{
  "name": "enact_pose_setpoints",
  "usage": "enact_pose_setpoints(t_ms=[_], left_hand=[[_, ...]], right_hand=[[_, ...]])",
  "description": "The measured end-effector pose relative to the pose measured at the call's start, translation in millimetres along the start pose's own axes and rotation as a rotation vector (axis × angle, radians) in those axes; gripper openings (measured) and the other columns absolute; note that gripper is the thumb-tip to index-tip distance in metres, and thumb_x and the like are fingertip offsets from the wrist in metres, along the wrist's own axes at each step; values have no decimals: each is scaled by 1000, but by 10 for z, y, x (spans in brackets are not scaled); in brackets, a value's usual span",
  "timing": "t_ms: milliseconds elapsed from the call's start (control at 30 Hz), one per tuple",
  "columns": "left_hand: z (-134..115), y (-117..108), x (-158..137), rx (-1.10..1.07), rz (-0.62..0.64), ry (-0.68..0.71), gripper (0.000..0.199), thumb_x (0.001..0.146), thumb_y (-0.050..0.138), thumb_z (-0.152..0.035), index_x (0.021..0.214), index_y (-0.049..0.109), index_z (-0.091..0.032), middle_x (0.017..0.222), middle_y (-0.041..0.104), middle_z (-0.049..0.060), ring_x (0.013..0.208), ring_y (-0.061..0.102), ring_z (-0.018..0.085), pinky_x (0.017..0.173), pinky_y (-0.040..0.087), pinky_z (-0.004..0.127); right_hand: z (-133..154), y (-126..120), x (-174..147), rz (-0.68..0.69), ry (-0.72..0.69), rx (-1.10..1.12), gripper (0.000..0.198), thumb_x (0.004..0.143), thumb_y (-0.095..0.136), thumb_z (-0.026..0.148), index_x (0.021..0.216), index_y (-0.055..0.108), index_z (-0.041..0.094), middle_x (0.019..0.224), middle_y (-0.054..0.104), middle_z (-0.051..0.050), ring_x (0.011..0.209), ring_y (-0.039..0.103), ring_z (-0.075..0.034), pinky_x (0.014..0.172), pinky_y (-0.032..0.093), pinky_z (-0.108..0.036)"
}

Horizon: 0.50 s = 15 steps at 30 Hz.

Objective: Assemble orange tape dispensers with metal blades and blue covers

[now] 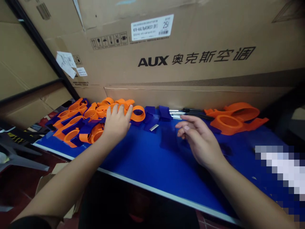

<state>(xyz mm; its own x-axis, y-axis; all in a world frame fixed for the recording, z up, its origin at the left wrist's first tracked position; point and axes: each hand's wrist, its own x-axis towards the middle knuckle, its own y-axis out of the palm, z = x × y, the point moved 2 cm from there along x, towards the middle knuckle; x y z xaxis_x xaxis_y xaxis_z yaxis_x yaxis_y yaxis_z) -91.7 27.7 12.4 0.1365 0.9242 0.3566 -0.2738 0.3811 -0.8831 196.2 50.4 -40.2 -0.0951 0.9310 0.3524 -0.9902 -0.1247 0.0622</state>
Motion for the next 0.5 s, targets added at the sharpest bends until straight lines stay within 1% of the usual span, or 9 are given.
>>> enact_pose_setpoints(t_ms=[67, 133, 267, 333, 400, 500], left_hand=[[10, 77, 217, 10, 64, 21, 66, 102, 55, -30, 164, 37, -16, 149, 56, 25, 141, 44, 46, 117, 27, 64], [20, 142, 342, 21, 101, 47, 59, 103, 48, -23, 161, 41, -14, 142, 60, 25, 135, 48, 44, 114, 28, 62], [13, 160, 382, 30, 123, 70, 44, 103, 38, -11, 143, 56, -8, 129, 67, 24, 124, 53, 39, 107, 32, 55], [-6, 98, 357, 31, 135, 83, 37, 103, 38, -11, 131, 62, -10, 122, 70, 21, 120, 56, 35, 103, 35, 49], [-25, -10, 334, 35, 142, 88, 29, 104, 42, -16, 122, 64, -13, 116, 72, 17, 117, 58, 33, 100, 37, 45], [-43, -247, 310, 51, 129, 69, 21, 104, 49, -23, 117, 64, -15, 114, 73, 16, 115, 62, 33, 97, 41, 44]], right_hand=[[24, 1, -11, 10, -2, -21, 29, 94, 68, 30, 123, 66, 27, 97, 73, -1, 75, 63, -16, 66, 50, -31], [61, 3, -21, 19, -6, -35, 29, 96, 67, 31, 123, 65, 25, 95, 73, -1, 73, 63, -15, 67, 50, -32], [138, 13, -38, 33, 0, -53, 28, 97, 64, 31, 124, 64, 23, 89, 71, 0, 71, 62, -15, 68, 49, -32], [168, 24, -45, 46, -2, -59, 28, 97, 62, 29, 124, 63, 23, 88, 70, 0, 70, 61, -15, 69, 48, -32], [183, 35, -51, 64, -6, -76, 28, 96, 61, 28, 123, 62, 23, 87, 69, 0, 69, 61, -15, 69, 48, -32], [174, 35, -58, 56, -47, -109, 29, 95, 61, 28, 124, 59, 24, 89, 68, -1, 70, 61, -15, 68, 49, -33]])
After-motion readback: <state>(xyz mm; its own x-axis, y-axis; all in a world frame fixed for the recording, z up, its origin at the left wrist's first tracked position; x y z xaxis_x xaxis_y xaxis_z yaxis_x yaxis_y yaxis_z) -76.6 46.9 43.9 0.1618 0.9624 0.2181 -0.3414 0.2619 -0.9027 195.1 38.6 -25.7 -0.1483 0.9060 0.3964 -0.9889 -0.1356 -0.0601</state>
